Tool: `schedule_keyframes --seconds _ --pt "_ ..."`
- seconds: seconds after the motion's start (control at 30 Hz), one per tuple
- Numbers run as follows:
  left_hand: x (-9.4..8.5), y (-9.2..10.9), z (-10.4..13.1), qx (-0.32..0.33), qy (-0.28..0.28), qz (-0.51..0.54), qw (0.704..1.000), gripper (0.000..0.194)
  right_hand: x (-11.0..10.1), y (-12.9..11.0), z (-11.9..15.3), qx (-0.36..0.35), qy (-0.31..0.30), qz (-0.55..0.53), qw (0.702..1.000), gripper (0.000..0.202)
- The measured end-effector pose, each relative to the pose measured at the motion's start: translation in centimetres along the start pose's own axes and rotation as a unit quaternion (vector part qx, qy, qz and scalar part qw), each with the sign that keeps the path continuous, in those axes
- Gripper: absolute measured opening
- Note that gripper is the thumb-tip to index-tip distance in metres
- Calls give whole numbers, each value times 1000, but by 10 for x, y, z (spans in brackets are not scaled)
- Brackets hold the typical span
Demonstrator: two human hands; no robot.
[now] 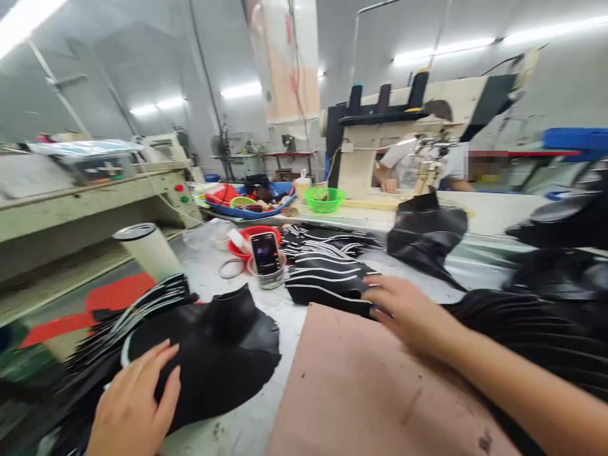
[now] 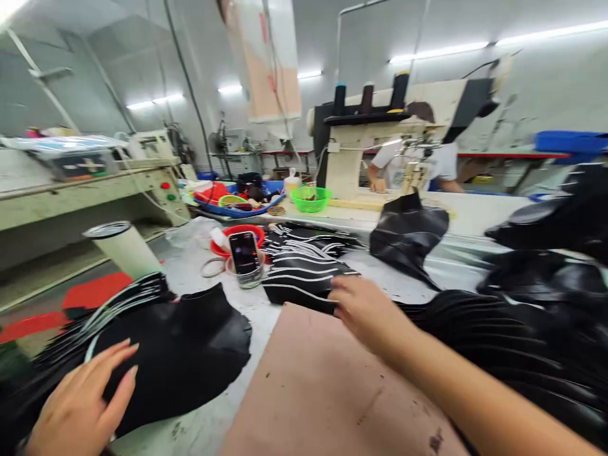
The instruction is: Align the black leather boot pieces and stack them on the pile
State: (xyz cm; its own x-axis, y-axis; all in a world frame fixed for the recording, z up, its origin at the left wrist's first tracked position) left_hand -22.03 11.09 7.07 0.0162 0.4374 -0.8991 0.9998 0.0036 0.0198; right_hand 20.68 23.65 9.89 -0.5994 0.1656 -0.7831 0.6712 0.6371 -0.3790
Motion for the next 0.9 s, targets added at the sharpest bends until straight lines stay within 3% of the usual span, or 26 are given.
schedule_keyframes --seconds 0.07,0.2,0.27,0.37,0.5,0.7,0.8,0.83,0.9 --pt "-1 -28 -24 -86 -79 -43 992 45 34 -49 29 -132 -34 46 990 24" --pt "11 -63 -68 -120 -152 -72 978 33 56 -114 65 -190 -22 35 981 28" --pt "15 -71 -80 -118 -176 -83 974 32 58 -124 71 -183 -21 29 982 27" --pt "9 -71 -87 -91 -176 -106 975 36 61 -110 71 -97 -61 57 992 25" --pt "-6 -56 -85 -30 -113 -143 983 45 70 -65 50 41 -100 100 989 24" --pt "-12 -26 -85 -13 -28 -188 982 48 97 -30 -16 119 -78 131 981 31" --pt "-19 11 -81 0 29 -155 987 44 105 -33 -38 135 -71 135 979 20" --pt "-21 27 -78 11 56 -111 992 44 104 -37 -41 125 -72 133 981 14" --pt "-22 63 -69 55 58 -58 995 45 94 -54 -37 84 -75 125 986 12"
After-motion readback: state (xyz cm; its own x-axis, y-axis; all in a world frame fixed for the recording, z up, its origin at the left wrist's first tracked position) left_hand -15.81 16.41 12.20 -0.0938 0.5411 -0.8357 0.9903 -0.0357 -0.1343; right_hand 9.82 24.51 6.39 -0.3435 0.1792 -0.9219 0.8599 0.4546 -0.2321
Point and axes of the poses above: each hand's wrist, its own z-axis away from the middle knuckle, its own x-axis out of the palm, y = z × x, the point moved 2 cm from there along -z, towards the middle knuckle, and after that the axes turned 1 degree about z, right-handed, at the moved point
